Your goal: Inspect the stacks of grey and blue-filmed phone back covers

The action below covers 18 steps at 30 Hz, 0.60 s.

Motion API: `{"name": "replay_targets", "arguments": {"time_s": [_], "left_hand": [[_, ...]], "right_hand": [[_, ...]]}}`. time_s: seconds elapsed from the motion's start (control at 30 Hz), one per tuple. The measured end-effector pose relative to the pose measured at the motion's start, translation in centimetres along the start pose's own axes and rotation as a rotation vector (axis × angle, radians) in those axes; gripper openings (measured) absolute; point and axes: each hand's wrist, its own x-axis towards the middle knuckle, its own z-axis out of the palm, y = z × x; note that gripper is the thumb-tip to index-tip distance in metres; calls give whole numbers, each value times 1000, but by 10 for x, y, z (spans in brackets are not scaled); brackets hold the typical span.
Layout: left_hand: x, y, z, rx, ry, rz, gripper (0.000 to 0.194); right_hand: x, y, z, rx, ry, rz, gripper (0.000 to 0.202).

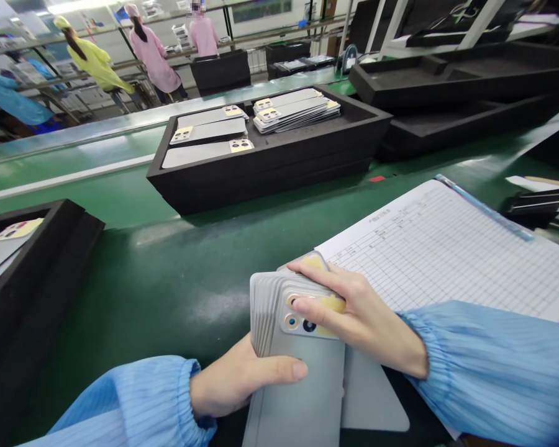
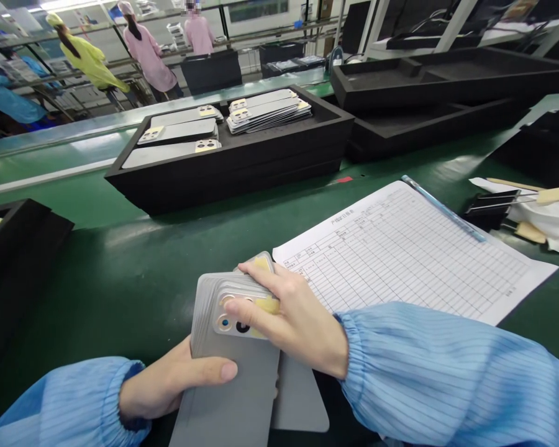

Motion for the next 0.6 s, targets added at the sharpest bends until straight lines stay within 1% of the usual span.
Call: {"name": "replay_targets", "arguments": {"time_s": [0.17, 0.33, 0.6], "left_hand": [[1, 2, 3, -48, -45, -7, 36], [1, 4, 2, -24, -41, 7, 36], [-1, 3, 2, -35, -52, 11, 36]], "right_hand": [[-2, 3, 0, 57, 29, -53, 36], [-2, 4, 0, 123, 50, -122, 34], [-2, 4, -2, 145, 42, -116, 34]]}}
